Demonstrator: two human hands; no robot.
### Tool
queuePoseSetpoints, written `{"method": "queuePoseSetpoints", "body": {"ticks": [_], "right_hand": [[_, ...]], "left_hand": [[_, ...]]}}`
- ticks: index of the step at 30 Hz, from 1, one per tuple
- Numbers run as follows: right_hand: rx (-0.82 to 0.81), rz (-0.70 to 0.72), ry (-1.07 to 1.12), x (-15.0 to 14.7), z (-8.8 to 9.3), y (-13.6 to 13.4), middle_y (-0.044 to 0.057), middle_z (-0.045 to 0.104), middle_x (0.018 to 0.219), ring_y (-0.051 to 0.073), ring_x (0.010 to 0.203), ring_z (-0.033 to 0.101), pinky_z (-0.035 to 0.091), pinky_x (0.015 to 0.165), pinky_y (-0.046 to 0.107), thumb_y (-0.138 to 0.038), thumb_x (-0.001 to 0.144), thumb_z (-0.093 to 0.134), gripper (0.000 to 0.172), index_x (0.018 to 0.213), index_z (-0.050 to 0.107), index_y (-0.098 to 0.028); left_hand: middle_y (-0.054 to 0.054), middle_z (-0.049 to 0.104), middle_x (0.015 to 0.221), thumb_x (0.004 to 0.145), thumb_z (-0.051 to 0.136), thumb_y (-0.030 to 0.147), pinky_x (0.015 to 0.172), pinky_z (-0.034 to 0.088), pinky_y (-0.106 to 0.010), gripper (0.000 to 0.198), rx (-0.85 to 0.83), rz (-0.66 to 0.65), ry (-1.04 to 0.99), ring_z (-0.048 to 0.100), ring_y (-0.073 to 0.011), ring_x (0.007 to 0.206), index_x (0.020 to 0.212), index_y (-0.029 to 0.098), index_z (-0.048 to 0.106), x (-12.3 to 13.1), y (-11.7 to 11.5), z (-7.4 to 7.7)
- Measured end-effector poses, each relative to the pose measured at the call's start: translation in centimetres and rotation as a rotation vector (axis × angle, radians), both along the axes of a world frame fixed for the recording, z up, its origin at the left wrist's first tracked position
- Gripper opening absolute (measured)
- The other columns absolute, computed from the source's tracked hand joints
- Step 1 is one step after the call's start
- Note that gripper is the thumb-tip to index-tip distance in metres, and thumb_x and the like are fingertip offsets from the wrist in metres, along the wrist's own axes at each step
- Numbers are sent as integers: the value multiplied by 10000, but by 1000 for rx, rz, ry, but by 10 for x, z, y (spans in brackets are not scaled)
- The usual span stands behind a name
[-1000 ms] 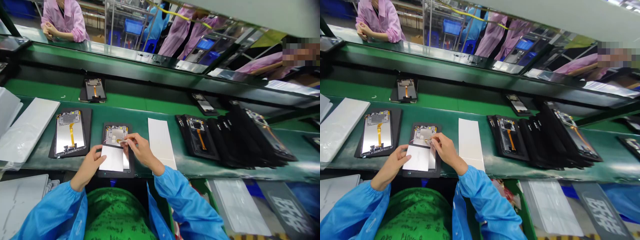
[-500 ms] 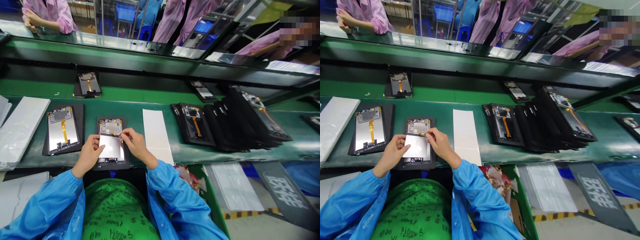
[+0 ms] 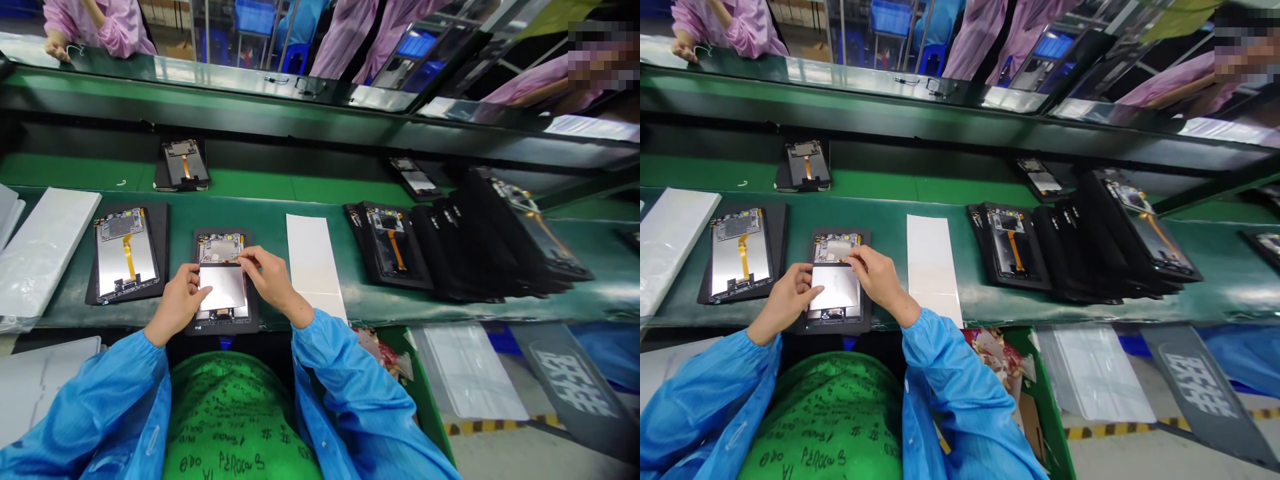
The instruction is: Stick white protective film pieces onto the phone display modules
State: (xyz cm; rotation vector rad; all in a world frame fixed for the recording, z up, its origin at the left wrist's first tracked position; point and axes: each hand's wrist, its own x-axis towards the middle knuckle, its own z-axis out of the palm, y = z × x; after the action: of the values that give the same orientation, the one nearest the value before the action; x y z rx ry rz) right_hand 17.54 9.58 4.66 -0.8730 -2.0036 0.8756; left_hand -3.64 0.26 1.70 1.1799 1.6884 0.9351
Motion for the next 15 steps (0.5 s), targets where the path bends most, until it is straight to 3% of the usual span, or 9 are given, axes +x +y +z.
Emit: {"method": "queuePoseSetpoints", "body": {"ticks": [4,9,15], "right_hand": [[68,-5,-28,3,-3,-3,43,725,934,158,820,679,523,768,282,-244,997,529,130,1015,652,-204],[-16,-11,-37,6,-9,-7,33,714,906,157,761,665,525,721,280,-268,993,532,136,1012,657,-220],[-75,-35,-49,4,-9,-8,38,704,899,160,729,653,534,703,292,-315,991,527,158,1008,656,-225]], "left_hand": [[33,561,804,781,710,382,467,416,-215,476,-4,-8,-32,556,-113,585,1148,199,468,0,2,3],[53,560,768,748,736,409,438,409,-212,522,-15,35,-223,523,-91,510,1126,196,446,3,2,12],[58,580,724,706,769,423,440,398,-206,577,-28,70,-294,511,-82,478,1124,183,453,7,2,18]]}}
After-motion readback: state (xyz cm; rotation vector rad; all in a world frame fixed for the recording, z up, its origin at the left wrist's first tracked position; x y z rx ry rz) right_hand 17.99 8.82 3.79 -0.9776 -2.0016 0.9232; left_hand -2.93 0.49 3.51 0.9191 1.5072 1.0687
